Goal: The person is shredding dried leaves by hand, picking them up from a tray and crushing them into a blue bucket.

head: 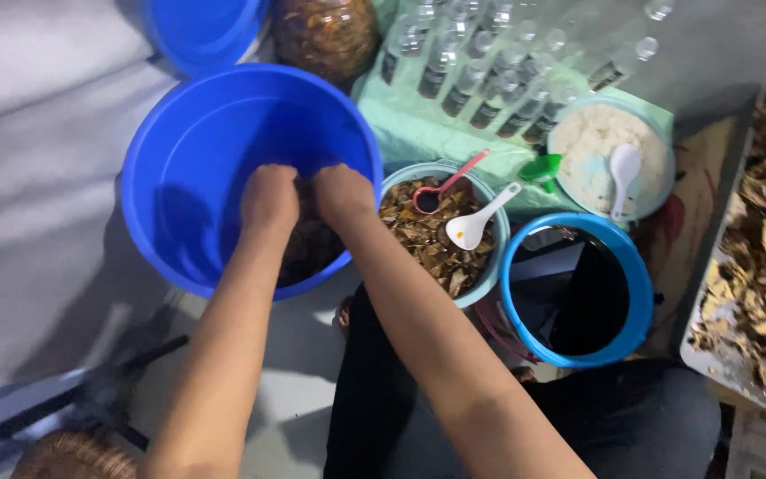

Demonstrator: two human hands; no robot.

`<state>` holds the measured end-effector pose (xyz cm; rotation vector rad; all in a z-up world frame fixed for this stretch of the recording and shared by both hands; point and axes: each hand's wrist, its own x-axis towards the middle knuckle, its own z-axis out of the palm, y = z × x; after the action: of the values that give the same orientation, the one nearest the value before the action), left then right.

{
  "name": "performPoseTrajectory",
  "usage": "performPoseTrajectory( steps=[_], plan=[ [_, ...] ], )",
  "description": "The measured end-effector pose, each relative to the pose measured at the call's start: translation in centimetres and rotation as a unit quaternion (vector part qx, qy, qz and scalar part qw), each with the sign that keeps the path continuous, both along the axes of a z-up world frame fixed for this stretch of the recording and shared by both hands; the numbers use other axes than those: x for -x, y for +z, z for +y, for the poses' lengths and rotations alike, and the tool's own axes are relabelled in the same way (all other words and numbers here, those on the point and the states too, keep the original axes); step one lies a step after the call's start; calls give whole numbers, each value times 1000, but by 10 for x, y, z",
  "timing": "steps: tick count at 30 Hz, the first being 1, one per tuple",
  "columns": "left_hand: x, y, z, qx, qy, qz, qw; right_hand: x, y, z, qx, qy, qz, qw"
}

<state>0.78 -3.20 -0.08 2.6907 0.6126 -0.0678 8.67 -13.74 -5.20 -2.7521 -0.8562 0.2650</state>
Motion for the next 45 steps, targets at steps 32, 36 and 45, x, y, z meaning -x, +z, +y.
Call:
performPoseTrajectory(
  steps=[32,36,45],
  plan=[
    [-90,27,-439,4,-374,-250,893,36,86,-523,-131,-403,-145,894],
    [-96,6,-537,58,-445,-345,825,45,70,-601,-65,-467,-177,864],
    [-96,-21,-676,55,-543,-202,813,32,12,-701,56,-551,-125,823]
  ],
)
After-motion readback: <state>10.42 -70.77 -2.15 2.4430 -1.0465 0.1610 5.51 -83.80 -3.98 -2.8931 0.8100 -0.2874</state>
